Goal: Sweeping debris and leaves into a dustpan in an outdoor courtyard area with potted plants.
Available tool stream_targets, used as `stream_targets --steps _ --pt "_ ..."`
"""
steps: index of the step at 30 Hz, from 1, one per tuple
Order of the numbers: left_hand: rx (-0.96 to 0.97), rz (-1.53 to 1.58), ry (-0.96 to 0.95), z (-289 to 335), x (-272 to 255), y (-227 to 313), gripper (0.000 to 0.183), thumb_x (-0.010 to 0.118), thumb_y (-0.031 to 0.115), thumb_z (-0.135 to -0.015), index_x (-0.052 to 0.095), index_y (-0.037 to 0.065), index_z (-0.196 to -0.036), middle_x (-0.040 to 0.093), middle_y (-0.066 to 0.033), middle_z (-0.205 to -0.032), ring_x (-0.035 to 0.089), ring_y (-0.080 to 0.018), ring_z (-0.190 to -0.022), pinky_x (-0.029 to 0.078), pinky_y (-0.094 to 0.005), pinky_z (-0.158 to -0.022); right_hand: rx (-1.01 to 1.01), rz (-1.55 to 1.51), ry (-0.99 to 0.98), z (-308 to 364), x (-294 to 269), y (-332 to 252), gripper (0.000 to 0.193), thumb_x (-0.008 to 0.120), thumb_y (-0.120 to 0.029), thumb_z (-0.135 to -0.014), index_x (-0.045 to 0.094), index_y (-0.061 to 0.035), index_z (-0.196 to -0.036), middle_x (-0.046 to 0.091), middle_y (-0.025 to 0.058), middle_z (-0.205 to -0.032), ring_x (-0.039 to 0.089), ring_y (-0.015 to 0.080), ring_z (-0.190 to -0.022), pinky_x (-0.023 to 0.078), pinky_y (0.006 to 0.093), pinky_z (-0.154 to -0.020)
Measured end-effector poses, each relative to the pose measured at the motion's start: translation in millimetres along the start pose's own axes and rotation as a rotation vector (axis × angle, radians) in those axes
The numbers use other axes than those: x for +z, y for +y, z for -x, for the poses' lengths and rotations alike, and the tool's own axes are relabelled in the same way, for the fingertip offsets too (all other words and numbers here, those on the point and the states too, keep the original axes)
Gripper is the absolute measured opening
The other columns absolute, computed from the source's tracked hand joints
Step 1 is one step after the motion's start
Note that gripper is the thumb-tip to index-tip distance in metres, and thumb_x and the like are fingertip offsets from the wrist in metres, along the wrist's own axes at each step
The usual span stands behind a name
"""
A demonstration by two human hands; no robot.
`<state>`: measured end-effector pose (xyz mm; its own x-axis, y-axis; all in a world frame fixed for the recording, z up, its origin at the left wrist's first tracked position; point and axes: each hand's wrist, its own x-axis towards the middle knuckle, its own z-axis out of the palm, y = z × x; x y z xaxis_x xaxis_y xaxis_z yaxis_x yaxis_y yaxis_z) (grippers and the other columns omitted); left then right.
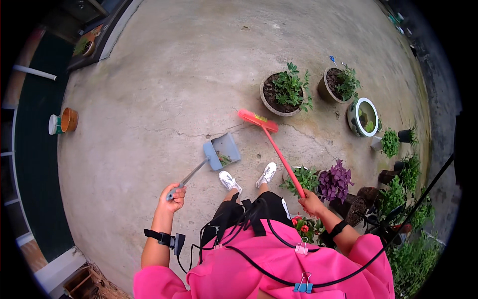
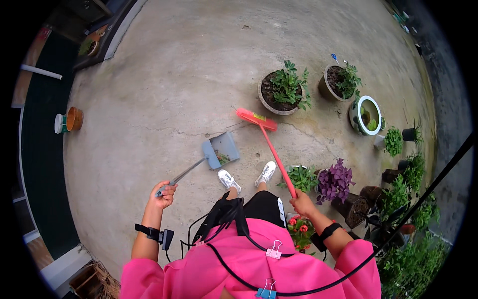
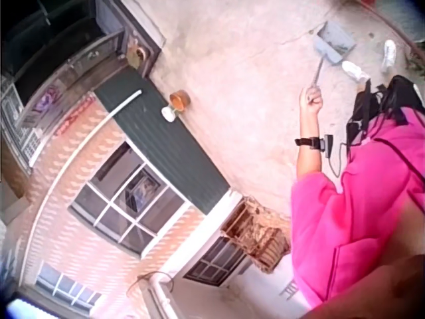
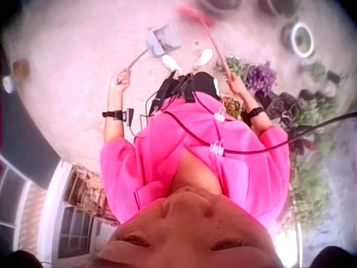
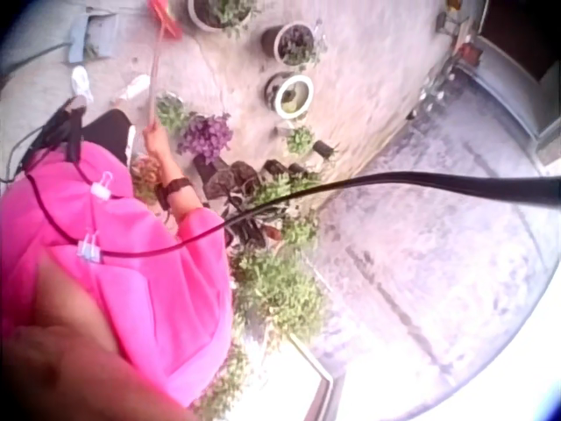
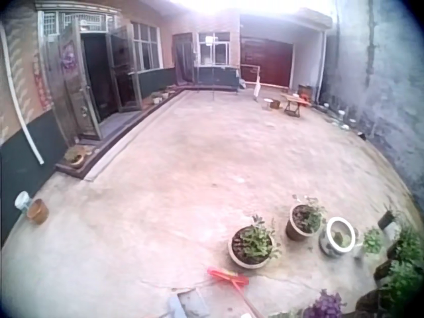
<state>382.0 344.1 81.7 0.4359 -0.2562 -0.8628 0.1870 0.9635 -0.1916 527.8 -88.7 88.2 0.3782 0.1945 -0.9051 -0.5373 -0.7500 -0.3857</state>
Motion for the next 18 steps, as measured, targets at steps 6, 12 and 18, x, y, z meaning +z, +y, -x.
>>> stream_targets --steps 6,12,18 --pt "0.037 0.066 -0.01 42.4 -29.9 20.2 0.019 0.044 0.015 -0.07 0.038 -0.002 -0.075 0.039 0.0001 -0.05 0.034 -0.0051 -0.035 0.023 -0.0168 -0.029 -0.035 0.024 0.134 -35.5 29.7 -22.8 0.032 0.049 -0.007 -0.066 0.037 -0.0013 -0.095 0.04 0.0035 -0.048 0.039 0.0114 -0.033 0.031 0.0242 -0.028" --pt "0.073 0.125 0.026 22.1 -32.5 48.4 0.017 0.041 0.017 -0.071 0.036 0.005 -0.06 0.039 0.0 -0.049 0.037 -0.0066 -0.037 0.024 -0.0169 -0.029 -0.004 0.013 -0.136 -29.5 89.9 -52.7 0.027 0.049 -0.004 -0.064 0.037 -0.0024 -0.089 0.04 0.0048 -0.047 0.039 0.0113 -0.033 0.029 0.0236 -0.026" --pt "0.16 0.051 0.129 -41.2 -30.4 59.2 0.016 0.04 0.018 -0.071 0.036 0.008 -0.06 0.041 -0.001 -0.048 0.04 -0.0097 -0.039 0.026 -0.0178 -0.03 0.096 -0.157 -0.519 -31.3 124.8 -94.0 0.026 0.049 -0.004 -0.066 0.038 -0.0052 -0.089 0.037 0.0 -0.048 0.036 0.0059 -0.034 0.028 0.0185 -0.027"
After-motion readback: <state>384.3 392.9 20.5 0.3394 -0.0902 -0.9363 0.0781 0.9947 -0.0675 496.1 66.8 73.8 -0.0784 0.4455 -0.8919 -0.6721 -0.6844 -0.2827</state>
